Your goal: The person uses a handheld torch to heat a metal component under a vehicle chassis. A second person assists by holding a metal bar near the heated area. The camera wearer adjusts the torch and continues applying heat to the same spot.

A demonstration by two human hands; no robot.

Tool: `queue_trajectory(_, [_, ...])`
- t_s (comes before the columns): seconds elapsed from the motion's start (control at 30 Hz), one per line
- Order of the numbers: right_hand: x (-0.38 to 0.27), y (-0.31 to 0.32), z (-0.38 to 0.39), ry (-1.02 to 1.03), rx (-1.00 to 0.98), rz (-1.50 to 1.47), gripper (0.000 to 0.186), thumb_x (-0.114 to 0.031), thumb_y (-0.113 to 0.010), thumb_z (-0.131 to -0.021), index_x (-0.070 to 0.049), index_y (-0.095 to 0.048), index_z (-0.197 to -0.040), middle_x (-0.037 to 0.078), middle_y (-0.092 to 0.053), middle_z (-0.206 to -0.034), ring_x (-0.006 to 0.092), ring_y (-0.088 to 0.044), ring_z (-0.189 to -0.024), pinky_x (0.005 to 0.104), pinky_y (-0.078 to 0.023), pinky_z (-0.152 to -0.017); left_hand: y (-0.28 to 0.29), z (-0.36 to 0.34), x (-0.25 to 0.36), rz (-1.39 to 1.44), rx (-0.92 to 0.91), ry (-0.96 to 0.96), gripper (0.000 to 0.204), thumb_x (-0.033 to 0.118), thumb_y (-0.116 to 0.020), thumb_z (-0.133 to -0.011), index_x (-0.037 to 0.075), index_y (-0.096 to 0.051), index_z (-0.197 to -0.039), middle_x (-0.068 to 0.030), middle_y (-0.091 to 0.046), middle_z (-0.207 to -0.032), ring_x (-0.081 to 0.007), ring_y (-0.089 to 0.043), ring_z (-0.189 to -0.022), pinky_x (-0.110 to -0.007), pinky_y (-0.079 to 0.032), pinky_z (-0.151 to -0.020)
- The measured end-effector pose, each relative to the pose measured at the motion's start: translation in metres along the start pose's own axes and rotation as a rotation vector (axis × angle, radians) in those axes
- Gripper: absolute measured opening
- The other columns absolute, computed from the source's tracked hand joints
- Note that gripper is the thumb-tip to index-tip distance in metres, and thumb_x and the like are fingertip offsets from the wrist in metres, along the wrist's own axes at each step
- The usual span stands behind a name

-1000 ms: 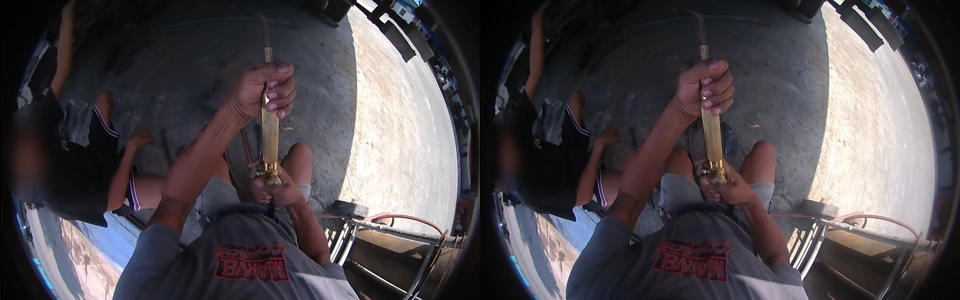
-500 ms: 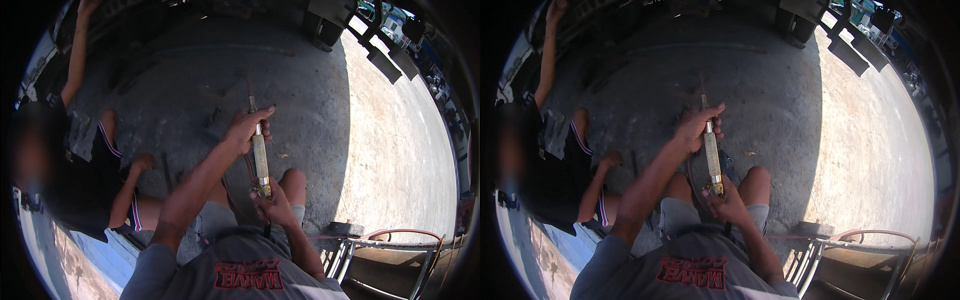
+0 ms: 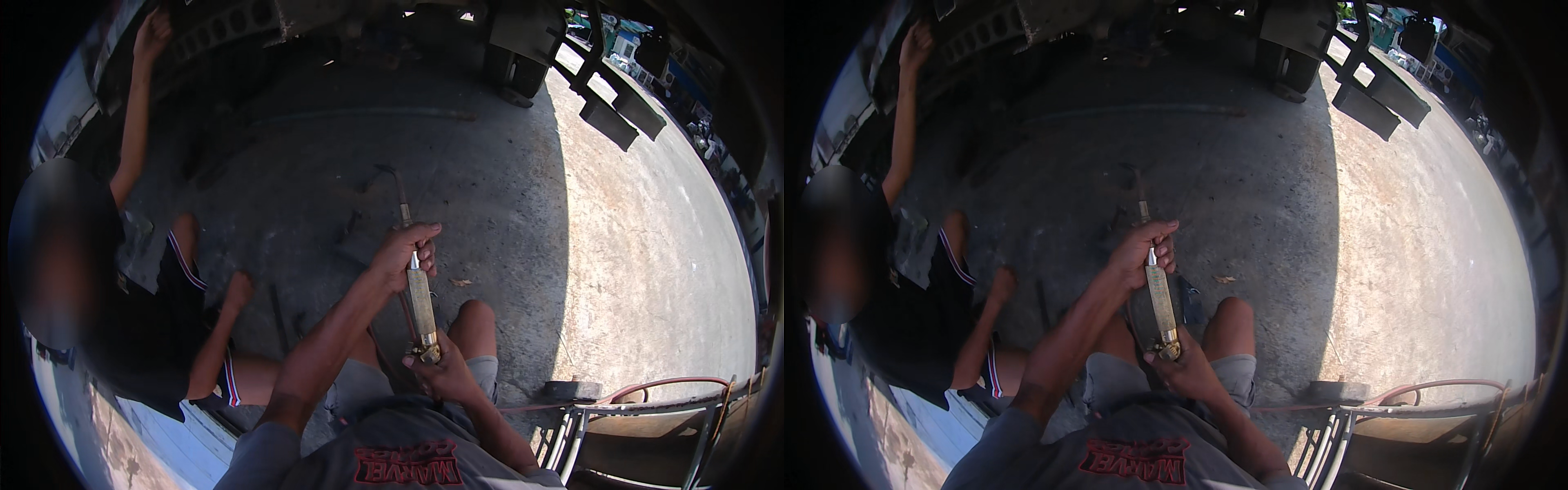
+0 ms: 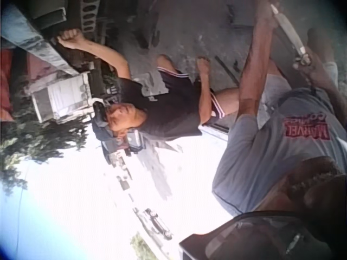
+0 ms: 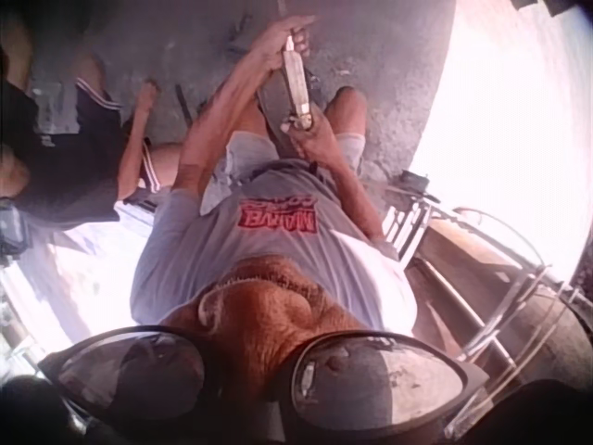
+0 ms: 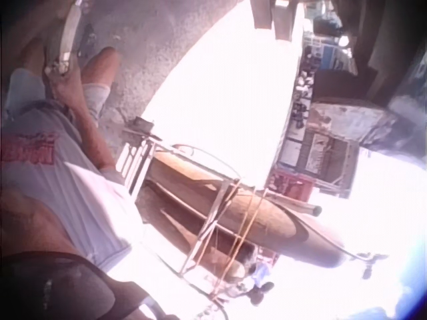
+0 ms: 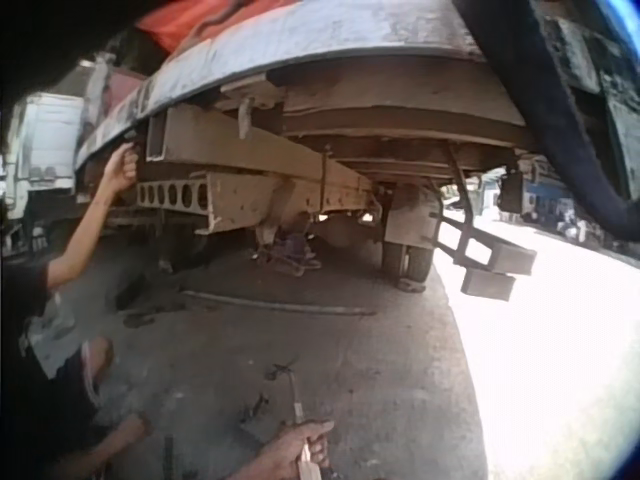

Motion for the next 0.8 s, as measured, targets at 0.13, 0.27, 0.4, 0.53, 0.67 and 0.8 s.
queue_trajectory(0.13, [-0.008, -0.009, -0.001, -0.031, -0.082, -0.069, 0.039, -0.010, -0.079, -0.101, -0.010, -0.050, -0.126, -0.002, -0.056, -0.070, 0.0072, -0.052, -0.049, 0.0261, -0.040, -0.042, -0.005, 0.004, 0.011, 0.042, -0.143, -0.055, 0.042, 0.026, -0.074, -0.102, 0.019, -0.048, -0.070, 0.0027, -0.050, -0.056, -0.0138, -0.057, -0.049, -0.038, -0.055, -0.054])
queue_trajectory(0.27, [-0.010, -0.012, -0.003, -0.017, -0.116, -0.100, 0.038, -0.013, -0.079, -0.101, -0.006, -0.050, -0.124, -0.002, -0.057, -0.071, 0.0072, -0.053, -0.051, 0.0268, -0.042, -0.044, -0.001, 0.006, 0.015, 0.066, -0.194, -0.088, 0.042, 0.027, -0.074, -0.103, 0.019, -0.049, -0.071, 0.0021, -0.051, -0.057, -0.0142, -0.058, -0.050, -0.040, -0.059, -0.058])
queue_trajectory(0.4, [-0.017, -0.013, -0.009, 0.033, -0.108, -0.105, 0.035, -0.014, -0.078, -0.102, -0.005, -0.051, -0.122, -0.001, -0.057, -0.069, 0.0081, -0.054, -0.050, 0.0275, -0.042, -0.044, 0.001, 0.002, 0.017, -0.005, -0.146, -0.098, 0.026, 0.033, -0.074, -0.104, 0.015, -0.062, -0.089, -0.0013, -0.064, -0.076, -0.0169, -0.068, -0.069, -0.040, -0.062, -0.072])
queue_trajectory(0.53, [-0.029, 0.008, -0.028, 0.151, 0.083, -0.001, 0.029, -0.013, -0.076, -0.102, -0.004, -0.053, -0.118, 0.001, -0.060, -0.069, 0.0091, -0.055, -0.050, 0.0278, -0.044, -0.044, 0.030, 0.011, 0.000, -0.147, -0.065, -0.075, 0.040, 0.042, -0.065, -0.110, 0.008, -0.065, -0.129, -0.0075, -0.073, -0.111, -0.0213, -0.074, -0.103, -0.042, -0.060, -0.096])
queue_trajectory(0.67, [-0.081, 0.040, -0.040, 0.236, 0.325, 0.109, 0.023, -0.010, -0.075, -0.102, -0.005, -0.054, -0.112, 0.000, -0.059, -0.068, 0.0087, -0.055, -0.050, 0.0278, -0.044, -0.045, 0.102, 0.045, -0.043, -0.377, 0.231, 0.040, 0.046, 0.039, -0.069, -0.108, 0.005, -0.065, -0.139, -0.0072, -0.074, -0.115, -0.0197, -0.073, -0.107, -0.037, -0.058, -0.096])
queue_trajectory(0.8, [-0.134, 0.067, -0.052, 0.402, 0.490, 0.209, 0.023, -0.012, -0.075, -0.103, -0.005, -0.054, -0.110, 0.001, -0.060, -0.069, 0.0093, -0.057, -0.052, 0.0289, -0.045, -0.046, 0.208, 0.092, -0.107, -0.917, 0.476, 0.056, 0.048, 0.040, -0.077, -0.101, 0.001, -0.071, -0.128, -0.0144, -0.074, -0.114, -0.0295, -0.073, -0.107, -0.044, -0.058, -0.096])
Point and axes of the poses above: each hand's wrist, its own z-axis away from the middle knuckle, its own y-axis out of the back of the hand, x = y × z, the point moved 8 cm from there along -z, towards the middle knuckle
